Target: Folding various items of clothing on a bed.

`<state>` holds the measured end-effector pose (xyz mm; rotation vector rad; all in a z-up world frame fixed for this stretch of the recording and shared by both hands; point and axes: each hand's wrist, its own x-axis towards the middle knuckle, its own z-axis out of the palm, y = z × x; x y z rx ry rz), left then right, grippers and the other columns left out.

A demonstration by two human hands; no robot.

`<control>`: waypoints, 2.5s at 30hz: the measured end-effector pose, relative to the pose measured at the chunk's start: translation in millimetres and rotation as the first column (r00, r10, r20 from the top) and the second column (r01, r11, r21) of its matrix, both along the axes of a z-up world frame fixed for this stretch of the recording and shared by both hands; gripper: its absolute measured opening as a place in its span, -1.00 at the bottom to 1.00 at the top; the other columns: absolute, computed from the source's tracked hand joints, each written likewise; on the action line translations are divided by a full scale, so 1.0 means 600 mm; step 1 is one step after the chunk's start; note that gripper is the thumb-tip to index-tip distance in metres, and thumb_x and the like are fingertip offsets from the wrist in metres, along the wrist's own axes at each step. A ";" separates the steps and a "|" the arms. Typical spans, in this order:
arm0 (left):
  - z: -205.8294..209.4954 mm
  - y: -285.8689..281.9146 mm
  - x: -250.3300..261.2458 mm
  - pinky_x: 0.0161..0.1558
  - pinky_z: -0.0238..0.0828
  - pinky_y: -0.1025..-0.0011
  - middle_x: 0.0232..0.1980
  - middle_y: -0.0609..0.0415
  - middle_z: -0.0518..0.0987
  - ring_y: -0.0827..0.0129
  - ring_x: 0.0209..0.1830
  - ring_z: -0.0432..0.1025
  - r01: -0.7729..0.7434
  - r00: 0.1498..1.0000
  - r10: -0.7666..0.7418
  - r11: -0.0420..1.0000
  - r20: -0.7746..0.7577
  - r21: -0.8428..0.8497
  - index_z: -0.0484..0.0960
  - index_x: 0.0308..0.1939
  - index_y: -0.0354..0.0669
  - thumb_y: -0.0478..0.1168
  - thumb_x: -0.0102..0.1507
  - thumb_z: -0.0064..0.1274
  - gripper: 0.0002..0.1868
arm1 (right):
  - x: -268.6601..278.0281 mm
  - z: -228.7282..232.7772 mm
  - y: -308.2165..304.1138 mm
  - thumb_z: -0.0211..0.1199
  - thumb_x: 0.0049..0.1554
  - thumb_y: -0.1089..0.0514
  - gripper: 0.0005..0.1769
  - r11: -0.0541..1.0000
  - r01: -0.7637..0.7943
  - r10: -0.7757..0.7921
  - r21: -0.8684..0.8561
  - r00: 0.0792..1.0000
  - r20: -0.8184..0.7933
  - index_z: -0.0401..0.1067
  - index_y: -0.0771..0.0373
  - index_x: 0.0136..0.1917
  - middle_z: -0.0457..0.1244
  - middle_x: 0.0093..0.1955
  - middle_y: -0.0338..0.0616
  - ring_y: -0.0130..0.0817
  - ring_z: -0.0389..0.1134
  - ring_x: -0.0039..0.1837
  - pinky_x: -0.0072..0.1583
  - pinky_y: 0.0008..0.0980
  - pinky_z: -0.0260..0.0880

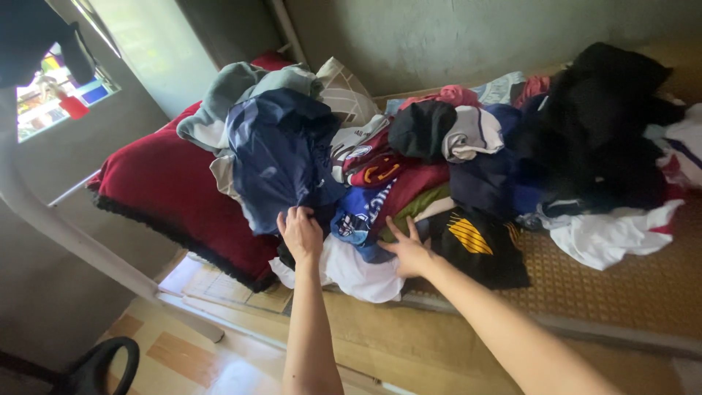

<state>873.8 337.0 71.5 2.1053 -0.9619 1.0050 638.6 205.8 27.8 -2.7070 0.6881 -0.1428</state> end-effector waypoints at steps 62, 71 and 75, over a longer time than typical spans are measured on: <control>0.034 -0.100 -0.767 0.03 0.49 0.04 -0.09 -0.21 0.65 -0.18 -0.02 0.53 0.839 0.543 -0.836 0.543 -0.082 0.030 0.69 -0.19 -0.19 -0.35 -0.10 0.13 -0.63 | -0.970 0.103 -0.111 0.24 0.19 0.21 -0.66 0.844 0.294 -0.532 0.449 0.343 0.774 0.52 0.41 0.21 0.42 0.03 -0.02 -0.39 0.38 -0.01 0.06 -0.42 0.37; -0.094 -0.224 -0.613 0.06 0.41 0.02 0.01 -0.38 0.59 -0.24 0.03 0.48 0.544 0.741 -0.374 0.822 -0.558 0.170 0.44 0.21 -0.31 -0.04 0.27 0.09 -0.46 | -0.965 0.056 -0.142 0.20 0.21 -0.01 -0.60 0.590 -0.071 -0.689 0.804 0.474 0.547 0.51 0.29 0.19 0.45 0.06 -0.17 -0.41 0.46 0.05 0.10 -0.38 0.46; -0.118 -0.246 -0.650 0.07 0.46 0.20 -0.05 -0.23 0.71 0.07 0.01 0.57 0.865 0.412 -0.589 0.493 -0.695 0.094 0.68 -0.02 -0.31 -0.02 0.25 0.11 -0.58 | -0.960 0.071 -0.097 0.36 0.08 -0.04 -0.49 0.802 0.491 -0.597 0.340 0.660 0.457 0.56 0.30 0.21 0.46 0.14 0.02 -0.21 0.47 0.14 0.19 -0.24 0.44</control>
